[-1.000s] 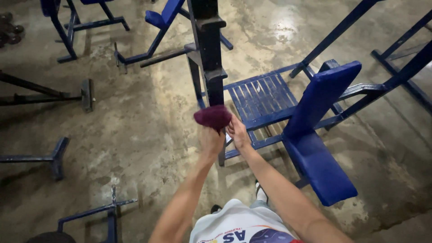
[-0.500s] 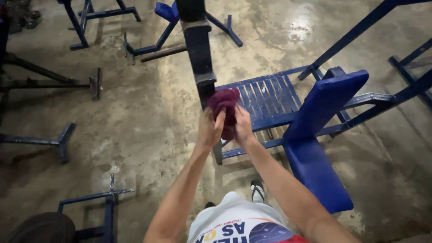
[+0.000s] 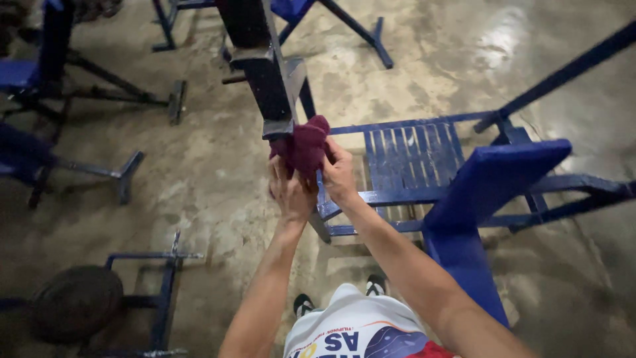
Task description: Wiping down gym machines and benches with a cloth.
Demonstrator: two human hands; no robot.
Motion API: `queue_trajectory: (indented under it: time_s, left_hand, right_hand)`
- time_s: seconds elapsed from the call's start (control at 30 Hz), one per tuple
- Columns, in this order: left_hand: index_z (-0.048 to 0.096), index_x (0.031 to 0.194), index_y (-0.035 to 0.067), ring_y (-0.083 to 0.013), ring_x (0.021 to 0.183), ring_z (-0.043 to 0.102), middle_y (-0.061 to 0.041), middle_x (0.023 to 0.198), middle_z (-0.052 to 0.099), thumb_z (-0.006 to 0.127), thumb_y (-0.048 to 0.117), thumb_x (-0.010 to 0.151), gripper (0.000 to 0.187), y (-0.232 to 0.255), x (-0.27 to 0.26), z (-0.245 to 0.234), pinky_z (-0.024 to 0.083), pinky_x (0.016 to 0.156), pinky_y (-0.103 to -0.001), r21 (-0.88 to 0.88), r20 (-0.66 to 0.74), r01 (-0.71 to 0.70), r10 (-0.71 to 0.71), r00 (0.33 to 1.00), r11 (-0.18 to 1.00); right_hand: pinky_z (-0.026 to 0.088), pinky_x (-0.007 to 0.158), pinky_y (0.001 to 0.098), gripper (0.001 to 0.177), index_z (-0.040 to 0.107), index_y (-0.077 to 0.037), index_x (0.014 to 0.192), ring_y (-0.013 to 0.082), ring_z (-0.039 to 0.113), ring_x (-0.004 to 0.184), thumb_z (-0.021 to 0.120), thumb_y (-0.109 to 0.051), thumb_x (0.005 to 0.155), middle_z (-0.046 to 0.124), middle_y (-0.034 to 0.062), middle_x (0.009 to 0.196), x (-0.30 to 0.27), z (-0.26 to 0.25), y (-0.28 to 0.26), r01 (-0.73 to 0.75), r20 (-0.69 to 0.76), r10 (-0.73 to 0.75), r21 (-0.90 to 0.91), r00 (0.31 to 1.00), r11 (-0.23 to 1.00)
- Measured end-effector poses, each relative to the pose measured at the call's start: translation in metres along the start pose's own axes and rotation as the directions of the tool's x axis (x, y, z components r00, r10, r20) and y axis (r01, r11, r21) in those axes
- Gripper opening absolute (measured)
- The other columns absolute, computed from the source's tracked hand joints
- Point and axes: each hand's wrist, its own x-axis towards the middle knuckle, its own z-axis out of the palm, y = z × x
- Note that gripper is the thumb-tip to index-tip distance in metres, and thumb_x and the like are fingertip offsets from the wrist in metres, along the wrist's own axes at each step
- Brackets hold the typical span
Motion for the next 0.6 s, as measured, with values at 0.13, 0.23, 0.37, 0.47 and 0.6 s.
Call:
queue_trajectory:
  time_s: [0.13,0.23,0.37,0.47,0.6]
  left_hand:
    - [0.062,0.137,0.014,-0.0507,0.132,0.047,-0.027,0.139,0.05,0.072,0.017,0.085,0.054,-0.006,-0.048,0.03,0.043,0.11,-0.058,0.082,0.034,0.045,-0.048,0.998,0.996]
    - [0.061,0.135,0.008,-0.0531,0.131,0.044,-0.03,0.14,0.046,0.075,0.02,0.079,0.059,0.01,-0.058,0.034,0.041,0.109,-0.059,0.028,0.024,0.112,-0.113,0.993,0.993]
    - [0.061,0.13,0.004,-0.0518,0.129,0.045,-0.029,0.141,0.046,0.079,0.022,0.08,0.056,0.03,-0.043,0.03,0.04,0.108,-0.059,-0.043,-0.06,0.217,-0.219,0.974,0.975]
    - [0.063,0.125,0.005,-0.0491,0.128,0.048,-0.027,0.138,0.05,0.079,0.02,0.082,0.048,0.033,-0.034,0.029,0.042,0.107,-0.057,-0.02,-0.107,0.241,-0.241,0.964,0.97]
    - [0.063,0.12,0.004,-0.0439,0.119,0.059,-0.023,0.125,0.062,0.071,0.018,0.091,0.033,0.023,-0.024,0.033,0.047,0.104,-0.052,-0.159,-0.191,0.336,-0.363,0.912,0.928]
  right_hand:
    - [0.055,0.082,0.0247,0.027,0.073,0.006,0.12,0.0072,0.064,0.094,0.07,-0.014,0.102,0.073,0.0027,0.107,-0.006,-0.051,0.048,-0.089,0.034,0.096,-0.169,0.995,0.982]
    - [0.053,0.073,0.0236,0.025,0.075,0.003,0.111,0.0061,0.064,0.083,0.072,-0.017,0.096,0.074,0.0001,0.094,-0.016,-0.084,0.079,-0.142,-0.007,0.144,-0.207,0.99,0.968]
    - [0.05,0.064,0.0245,0.022,0.076,0.004,0.1,0.0072,0.062,0.073,0.072,-0.017,0.098,0.071,-0.0002,0.084,-0.012,-0.104,0.099,-0.317,-0.074,0.308,-0.192,0.948,0.929]
    - [0.047,0.056,0.0254,0.022,0.075,0.004,0.095,0.0079,0.059,0.065,0.071,-0.018,0.099,0.068,0.0002,0.077,0.005,-0.102,0.094,-0.391,-0.144,0.37,-0.162,0.918,0.906]
    - [0.051,0.059,0.0227,0.02,0.075,0.0,0.097,0.0052,0.062,0.067,0.07,-0.019,0.096,0.071,-0.0017,0.077,0.019,-0.091,0.064,-0.298,-0.191,0.259,-0.213,0.947,0.931]
